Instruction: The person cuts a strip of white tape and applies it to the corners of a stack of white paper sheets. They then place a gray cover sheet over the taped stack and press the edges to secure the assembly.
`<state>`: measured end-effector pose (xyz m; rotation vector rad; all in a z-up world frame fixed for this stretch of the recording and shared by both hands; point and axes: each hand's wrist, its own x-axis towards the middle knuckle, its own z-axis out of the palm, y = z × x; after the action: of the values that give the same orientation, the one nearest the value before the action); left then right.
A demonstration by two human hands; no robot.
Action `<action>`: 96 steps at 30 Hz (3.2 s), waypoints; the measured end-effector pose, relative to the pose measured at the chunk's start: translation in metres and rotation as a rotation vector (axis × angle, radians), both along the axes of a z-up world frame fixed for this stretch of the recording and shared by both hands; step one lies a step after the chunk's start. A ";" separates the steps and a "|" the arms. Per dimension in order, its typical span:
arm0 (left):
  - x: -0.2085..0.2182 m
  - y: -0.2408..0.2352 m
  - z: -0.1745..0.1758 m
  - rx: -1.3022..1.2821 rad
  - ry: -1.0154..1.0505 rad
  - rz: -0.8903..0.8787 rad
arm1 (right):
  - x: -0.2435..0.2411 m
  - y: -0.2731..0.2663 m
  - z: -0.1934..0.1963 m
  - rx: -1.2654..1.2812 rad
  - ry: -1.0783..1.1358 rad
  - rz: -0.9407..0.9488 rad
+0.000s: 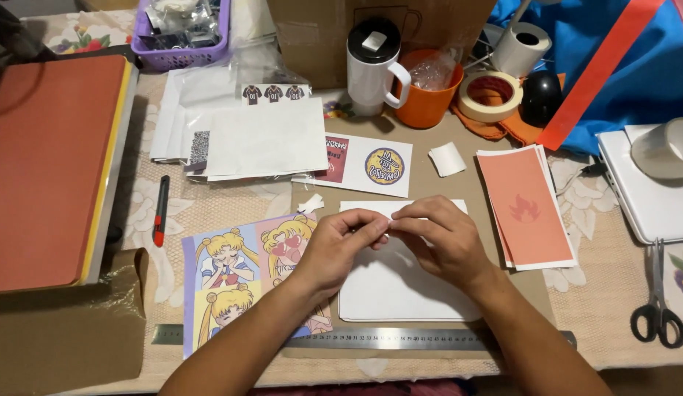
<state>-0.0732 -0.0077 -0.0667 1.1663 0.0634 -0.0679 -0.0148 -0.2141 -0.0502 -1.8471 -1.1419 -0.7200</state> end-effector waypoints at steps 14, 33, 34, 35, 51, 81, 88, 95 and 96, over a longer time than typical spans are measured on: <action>0.004 0.015 0.006 0.241 -0.270 -0.070 | -0.007 0.003 0.017 0.033 -0.004 0.069; -0.007 0.010 0.031 0.572 -0.554 0.094 | -0.009 0.004 0.020 0.157 0.362 0.198; -0.007 0.012 0.032 0.573 -0.555 0.093 | -0.007 0.001 0.019 0.158 0.361 0.198; -0.006 0.014 0.033 0.597 -0.564 0.102 | -0.004 -0.003 0.018 0.187 0.372 0.174; 0.204 -0.085 0.111 1.181 -0.537 0.008 | 0.041 -0.062 0.018 -0.155 0.543 -0.259; 0.086 -0.006 0.064 1.548 -0.267 -0.642 | -0.016 -0.110 0.066 -0.212 0.876 -0.362; 0.100 -0.011 0.058 1.465 -0.217 -0.588 | -0.087 -0.126 0.008 -0.079 1.120 -0.301; 0.116 -0.013 0.061 1.374 -0.147 -0.687 | -0.108 -0.113 -0.007 0.025 0.992 -0.344; 0.121 -0.013 0.056 1.370 -0.122 -0.749 | -0.107 -0.112 -0.013 0.084 0.967 -0.356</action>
<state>0.0475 -0.0202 -0.0104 2.5060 -0.5213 -0.6975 -0.1222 -0.3257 -0.0631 -1.9691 -0.1583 0.0047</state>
